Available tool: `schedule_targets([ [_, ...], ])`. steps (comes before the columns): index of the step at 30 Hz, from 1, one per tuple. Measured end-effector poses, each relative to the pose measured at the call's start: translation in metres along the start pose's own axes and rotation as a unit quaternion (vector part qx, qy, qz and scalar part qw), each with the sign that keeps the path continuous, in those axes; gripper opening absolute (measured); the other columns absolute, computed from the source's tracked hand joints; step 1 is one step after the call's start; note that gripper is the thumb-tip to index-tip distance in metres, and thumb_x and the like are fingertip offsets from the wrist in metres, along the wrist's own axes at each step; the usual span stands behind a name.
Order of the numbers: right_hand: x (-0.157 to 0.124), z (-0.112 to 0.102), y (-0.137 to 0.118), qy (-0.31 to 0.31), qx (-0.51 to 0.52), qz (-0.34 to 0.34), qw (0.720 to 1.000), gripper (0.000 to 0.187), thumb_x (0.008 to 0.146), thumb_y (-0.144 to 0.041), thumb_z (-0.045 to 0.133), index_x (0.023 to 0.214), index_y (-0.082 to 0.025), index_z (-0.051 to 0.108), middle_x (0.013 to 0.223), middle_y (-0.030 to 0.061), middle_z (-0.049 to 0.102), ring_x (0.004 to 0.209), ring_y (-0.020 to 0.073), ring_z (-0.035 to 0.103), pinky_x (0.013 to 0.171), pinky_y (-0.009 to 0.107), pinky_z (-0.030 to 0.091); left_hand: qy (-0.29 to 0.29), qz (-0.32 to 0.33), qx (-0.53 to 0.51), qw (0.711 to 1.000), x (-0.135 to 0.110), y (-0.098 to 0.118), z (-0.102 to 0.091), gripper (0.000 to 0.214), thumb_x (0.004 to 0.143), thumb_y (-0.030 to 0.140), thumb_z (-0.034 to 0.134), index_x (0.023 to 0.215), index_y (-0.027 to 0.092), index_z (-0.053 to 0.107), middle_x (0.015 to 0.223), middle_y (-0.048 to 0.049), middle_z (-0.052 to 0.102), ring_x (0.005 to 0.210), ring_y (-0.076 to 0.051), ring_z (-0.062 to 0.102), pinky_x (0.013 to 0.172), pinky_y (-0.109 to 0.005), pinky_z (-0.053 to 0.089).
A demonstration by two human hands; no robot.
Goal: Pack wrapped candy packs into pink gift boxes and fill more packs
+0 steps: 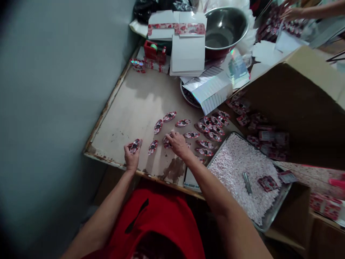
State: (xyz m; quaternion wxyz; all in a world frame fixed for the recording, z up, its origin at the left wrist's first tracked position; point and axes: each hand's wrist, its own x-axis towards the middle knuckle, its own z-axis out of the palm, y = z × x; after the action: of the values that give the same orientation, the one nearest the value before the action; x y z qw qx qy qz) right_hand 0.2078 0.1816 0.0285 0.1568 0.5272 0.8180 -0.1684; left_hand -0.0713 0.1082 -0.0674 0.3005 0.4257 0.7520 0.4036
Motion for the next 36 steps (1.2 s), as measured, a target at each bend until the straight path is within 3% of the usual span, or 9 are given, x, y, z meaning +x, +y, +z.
schedule_targets([
  [7, -0.052, 0.030, -0.058, -0.021, 0.032, 0.025, 0.999, 0.049, 0.092, -0.019, 0.064, 0.139, -0.025, 0.055, 0.127, 0.0112, 0.064, 0.104, 0.0275, 0.059, 0.087, 0.039, 0.038, -0.028, -0.028, 0.046, 0.998, -0.005, 0.014, -0.014, 0.043, 0.081, 0.015, 0.074, 0.119, 0.021, 0.055, 0.117, -0.0094, 0.070, 0.107, -0.022, 0.070, 0.099, -0.036, 0.056],
  [13, -0.068, 0.063, -0.096, 0.018, 0.105, 0.085, 0.991, 0.055, 0.086, -0.049, 0.075, 0.128, -0.017, 0.059, 0.122, 0.0146, 0.063, 0.113, 0.0324, 0.050, 0.093, 0.041, 0.037, 0.001, -0.082, 0.066, 0.994, -0.059, 0.018, -0.013, 0.044, 0.078, 0.011, 0.072, 0.115, 0.022, 0.050, 0.112, -0.0076, 0.066, 0.097, -0.019, 0.071, 0.092, -0.034, 0.059],
  [17, -0.053, 0.071, -0.118, 0.011, 0.161, 0.148, 0.976, 0.065, 0.089, -0.059, 0.069, 0.133, -0.014, 0.054, 0.124, 0.0159, 0.060, 0.111, 0.0308, 0.052, 0.088, 0.037, 0.042, -0.044, -0.127, 0.067, 0.989, -0.091, 0.025, 0.001, 0.055, 0.072, 0.008, 0.076, 0.118, 0.021, 0.047, 0.110, -0.0063, 0.064, 0.096, -0.019, 0.070, 0.090, -0.035, 0.060],
  [21, -0.054, 0.064, -0.114, -0.025, 0.191, 0.156, 0.969, 0.079, 0.086, -0.053, 0.078, 0.149, -0.019, 0.045, 0.131, 0.0160, 0.058, 0.112, 0.0299, 0.058, 0.091, 0.038, 0.047, -0.083, -0.125, 0.113, 0.982, -0.090, 0.037, -0.001, 0.081, 0.063, 0.006, 0.083, 0.133, 0.021, 0.045, 0.128, -0.0123, 0.060, 0.113, -0.025, 0.067, 0.100, -0.043, 0.058],
  [24, -0.064, 0.056, -0.094, -0.064, 0.241, 0.124, 0.960, 0.101, 0.077, -0.043, 0.090, 0.159, -0.024, 0.035, 0.138, 0.0156, 0.057, 0.118, 0.0300, 0.062, 0.095, 0.038, 0.050, -0.140, -0.060, 0.144, 0.978, -0.064, 0.051, -0.007, 0.077, 0.065, 0.009, 0.083, 0.134, 0.020, 0.053, 0.128, -0.0128, 0.062, 0.119, -0.028, 0.066, 0.105, -0.046, 0.056],
  [27, -0.075, 0.058, -0.080, -0.081, 0.319, 0.120, 0.937, 0.115, 0.071, -0.031, 0.093, 0.164, -0.025, 0.026, 0.146, 0.0156, 0.055, 0.126, 0.0310, 0.062, 0.100, 0.039, 0.053, -0.208, 0.077, 0.164, 0.961, -0.030, 0.066, -0.001, 0.059, 0.080, 0.017, 0.076, 0.137, 0.022, 0.061, 0.135, -0.0124, 0.064, 0.131, -0.028, 0.060, 0.117, -0.045, 0.048],
  [29, -0.079, 0.068, -0.084, -0.078, 0.375, 0.150, 0.911, 0.118, 0.070, -0.024, 0.089, 0.166, -0.022, 0.021, 0.148, 0.0173, 0.054, 0.129, 0.0322, 0.062, 0.104, 0.041, 0.053, -0.242, 0.124, 0.194, 0.943, -0.016, 0.072, 0.009, 0.059, 0.087, 0.029, 0.076, 0.144, 0.024, 0.059, 0.143, -0.0128, 0.062, 0.136, -0.029, 0.057, 0.120, -0.046, 0.044],
  [33, -0.073, 0.099, -0.108, -0.011, 0.508, 0.226, 0.831, 0.118, 0.067, -0.019, 0.083, 0.167, -0.021, 0.021, 0.151, 0.0182, 0.056, 0.132, 0.0323, 0.063, 0.106, 0.042, 0.054, -0.260, 0.113, 0.251, 0.926, -0.021, 0.072, 0.022, 0.067, 0.094, 0.044, 0.071, 0.156, 0.028, 0.052, 0.143, -0.0142, 0.061, 0.132, -0.031, 0.057, 0.116, -0.049, 0.046],
  [36, -0.054, 0.112, -0.121, 0.047, 0.564, 0.224, 0.793, 0.112, 0.065, -0.020, 0.081, 0.164, -0.023, 0.029, 0.146, 0.0155, 0.061, 0.128, 0.0315, 0.065, 0.106, 0.044, 0.055, -0.228, 0.112, 0.272, 0.928, -0.031, 0.070, 0.029, 0.065, 0.097, 0.047, 0.066, 0.158, 0.028, 0.051, 0.140, -0.0151, 0.060, 0.127, -0.031, 0.059, 0.111, -0.047, 0.050],
])
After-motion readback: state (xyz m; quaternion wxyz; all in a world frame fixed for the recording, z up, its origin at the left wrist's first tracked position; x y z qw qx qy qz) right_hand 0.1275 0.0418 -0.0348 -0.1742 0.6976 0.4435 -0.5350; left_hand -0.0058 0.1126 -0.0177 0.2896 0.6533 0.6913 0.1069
